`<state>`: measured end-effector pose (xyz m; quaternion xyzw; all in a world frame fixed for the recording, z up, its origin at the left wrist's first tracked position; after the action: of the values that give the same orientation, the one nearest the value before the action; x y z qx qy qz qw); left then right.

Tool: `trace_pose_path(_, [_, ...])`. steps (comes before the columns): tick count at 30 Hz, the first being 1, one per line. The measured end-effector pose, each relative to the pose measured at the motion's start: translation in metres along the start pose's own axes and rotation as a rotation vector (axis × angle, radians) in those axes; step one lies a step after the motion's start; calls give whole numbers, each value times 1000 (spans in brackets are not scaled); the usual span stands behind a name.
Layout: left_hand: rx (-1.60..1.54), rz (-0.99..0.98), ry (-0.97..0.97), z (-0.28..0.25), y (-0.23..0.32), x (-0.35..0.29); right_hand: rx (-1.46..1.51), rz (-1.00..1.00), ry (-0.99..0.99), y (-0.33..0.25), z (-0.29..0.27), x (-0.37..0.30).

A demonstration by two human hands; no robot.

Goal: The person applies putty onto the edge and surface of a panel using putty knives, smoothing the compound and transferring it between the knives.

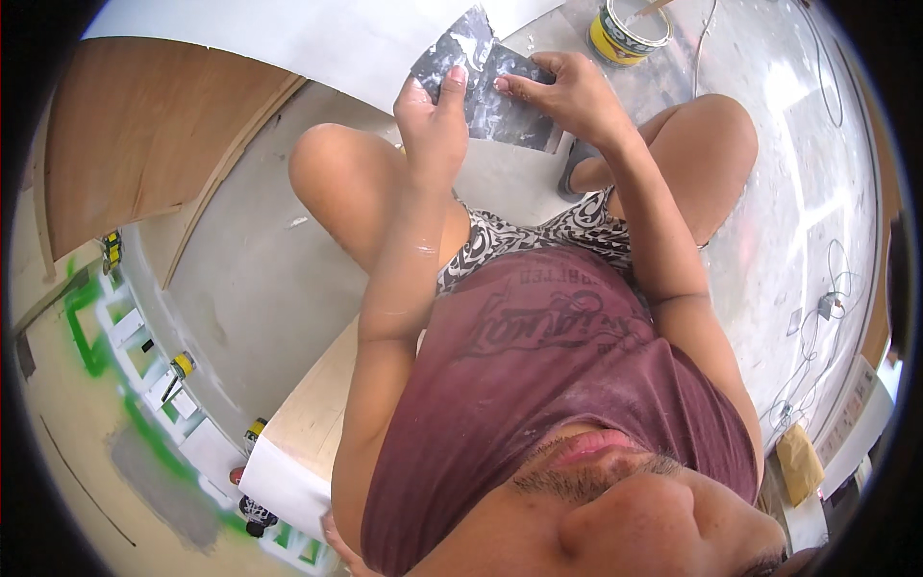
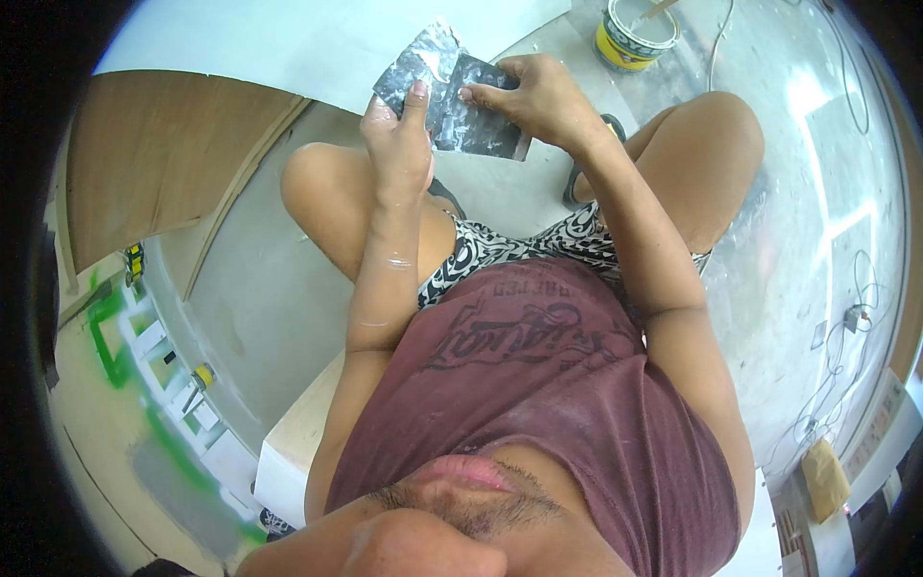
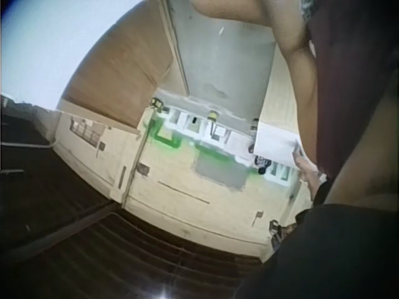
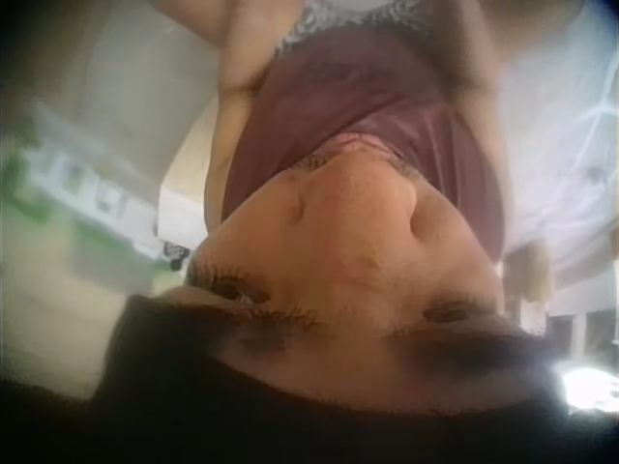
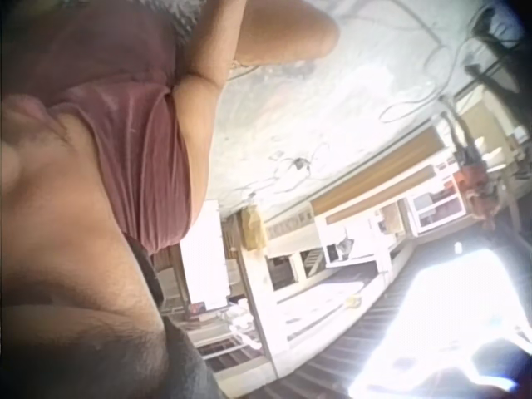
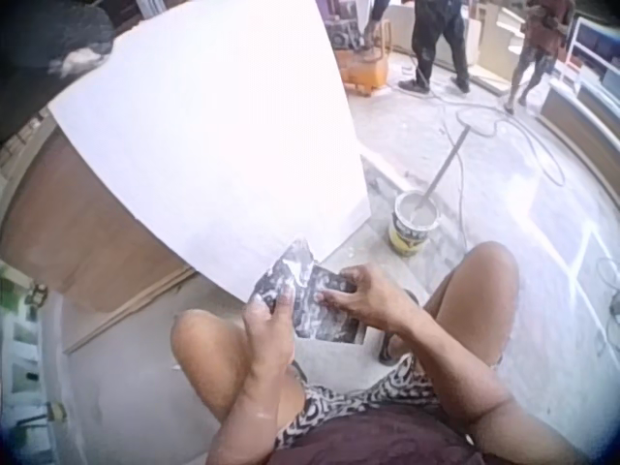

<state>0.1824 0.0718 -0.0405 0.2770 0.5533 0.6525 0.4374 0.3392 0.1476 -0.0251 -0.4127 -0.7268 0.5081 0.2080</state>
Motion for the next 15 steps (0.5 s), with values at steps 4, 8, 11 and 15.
trace_pose_path(4, [184, 130, -51, 2, 3, -9, -41, -39, -3, 0, -3, 0])
trace_pose_path(8, [290, 157, -41, 4, 8, -13, -66, -131, 15, -3, -3, 1])
trace_pose_path(11, [336, 90, -14, 2, 5, -17, -37, -109, -22, -3, 1, 2])
trace_pose_path(15, [338, 136, 5, 1, 1, -21, -59, -163, -17, -8, -3, 6])
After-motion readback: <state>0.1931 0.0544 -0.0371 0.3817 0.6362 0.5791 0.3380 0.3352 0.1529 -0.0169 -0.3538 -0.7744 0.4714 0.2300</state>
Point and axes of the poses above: each hand's wrist, its own x-axis towards the middle knuckle, its own z-axis out of the palm, y = z × x, the point moved 3 cm from there along x, towards the middle knuckle, and after that the axes turned 8 degrees about -z, right-handed, at the moved point
